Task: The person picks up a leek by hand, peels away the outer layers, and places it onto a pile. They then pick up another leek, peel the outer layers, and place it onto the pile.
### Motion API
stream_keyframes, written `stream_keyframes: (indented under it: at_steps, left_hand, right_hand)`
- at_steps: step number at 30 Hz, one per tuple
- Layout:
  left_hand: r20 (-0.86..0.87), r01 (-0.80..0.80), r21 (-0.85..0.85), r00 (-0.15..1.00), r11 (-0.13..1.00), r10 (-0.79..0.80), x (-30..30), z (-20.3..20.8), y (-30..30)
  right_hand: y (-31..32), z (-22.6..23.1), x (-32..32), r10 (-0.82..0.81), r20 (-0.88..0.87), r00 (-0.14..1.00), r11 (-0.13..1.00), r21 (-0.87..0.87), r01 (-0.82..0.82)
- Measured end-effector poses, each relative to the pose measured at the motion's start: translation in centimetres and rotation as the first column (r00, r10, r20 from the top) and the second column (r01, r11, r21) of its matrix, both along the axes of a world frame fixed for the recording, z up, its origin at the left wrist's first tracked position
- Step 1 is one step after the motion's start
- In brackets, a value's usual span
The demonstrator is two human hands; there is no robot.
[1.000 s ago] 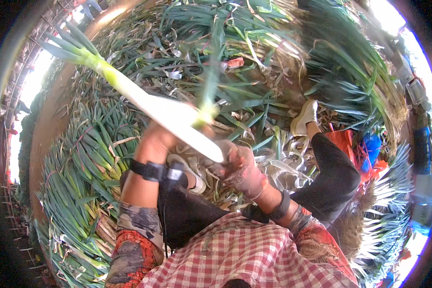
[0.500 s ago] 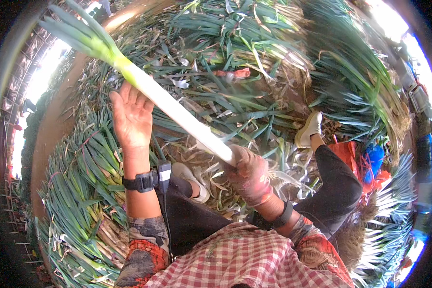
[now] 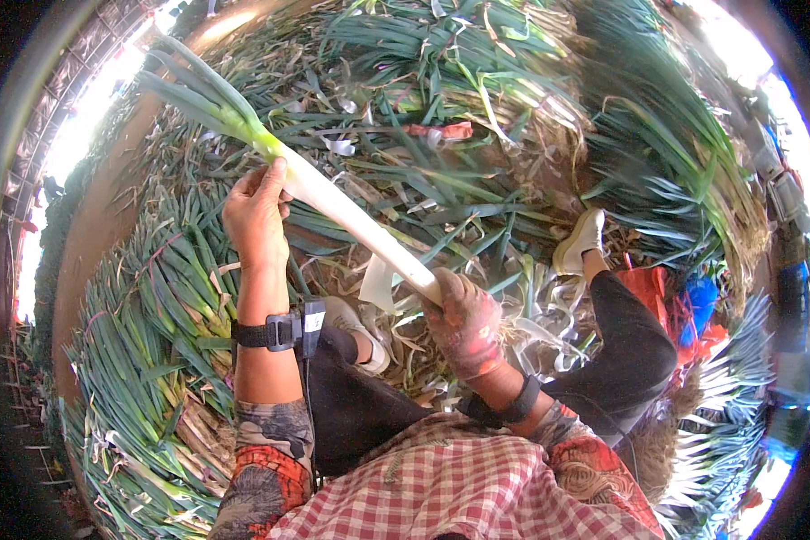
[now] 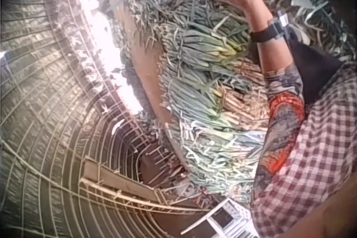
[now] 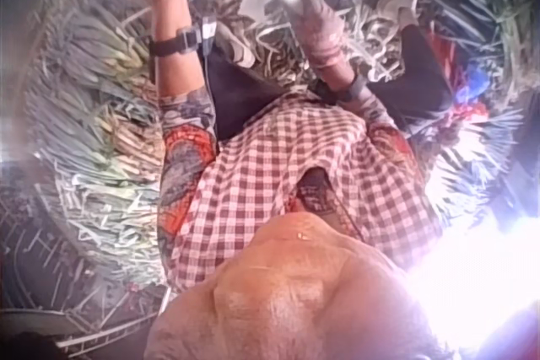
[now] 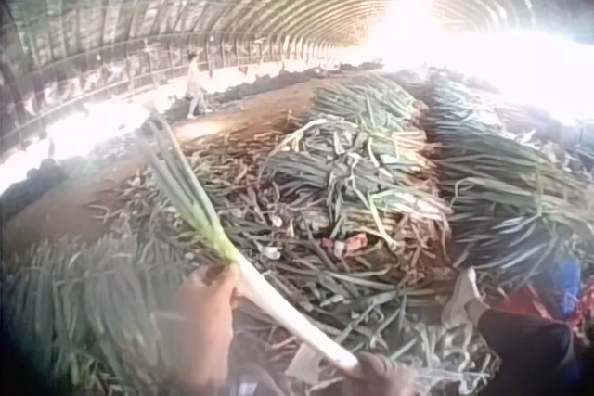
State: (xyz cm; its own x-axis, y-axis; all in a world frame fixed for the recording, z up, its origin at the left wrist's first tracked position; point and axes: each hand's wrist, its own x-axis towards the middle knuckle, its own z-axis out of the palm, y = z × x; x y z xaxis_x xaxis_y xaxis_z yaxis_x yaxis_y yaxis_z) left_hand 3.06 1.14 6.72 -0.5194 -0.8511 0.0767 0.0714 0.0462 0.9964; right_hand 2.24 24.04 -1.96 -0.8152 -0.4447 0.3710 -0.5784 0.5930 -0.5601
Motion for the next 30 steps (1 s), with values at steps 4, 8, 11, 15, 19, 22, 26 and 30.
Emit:
stream_keyframes:
  at_steps: [4,8,11,15,19,22,26,30]
  left_hand:
    - [-0.175,-0.066,-0.196,0.984,0.978,0.031,-0.3,-0.2,1.1]
    - [-0.267,0.322,-0.375,0.861,0.870,-0.433,0.9,0.6,4.4]
    - [-0.311,0.826,-0.084,0.510,0.558,-0.802,3.7,0.7,4.6]
    - [-0.415,0.997,-0.009,-0.068,-0.071,-0.907,3.9,1.8,4.2]
    - [0.024,0.766,0.245,0.609,0.595,-0.793,1.6,1.1,3.4]
    - [-0.170,0.617,0.279,0.786,0.735,-0.595,-0.9,0.3,4.6]
    - [-0.447,0.639,0.150,0.724,0.754,-0.525,-2.7,-0.7,4.3]
    - [-0.449,0.456,0.116,0.816,0.882,-0.363,-3.3,-0.6,4.1]
  right_hand:
    - [-0.4,0.9,0.0,-0.049,0.176,0.983,0.997,-0.048,0.058]
    - [-0.4,0.9,-1.1,-0.050,0.224,0.973,0.999,0.014,0.048]
    - [0.2,0.5,-2.3,-0.059,0.198,0.978,0.998,-0.020,0.064]
    - [0.7,-0.4,-3.5,-0.084,0.185,0.979,0.995,-0.038,0.093]
    - [0.9,-0.1,-3.2,-0.045,0.233,0.971,0.991,-0.115,0.073]
    - [0.7,0.3,-2.6,0.012,0.252,0.968,0.976,-0.212,0.043]
    - [-0.6,2.5,-1.2,0.119,0.400,0.909,0.955,-0.296,0.006]
    - [-0.2,2.4,-3.4,0.041,-0.253,0.967,0.941,-0.314,-0.122]
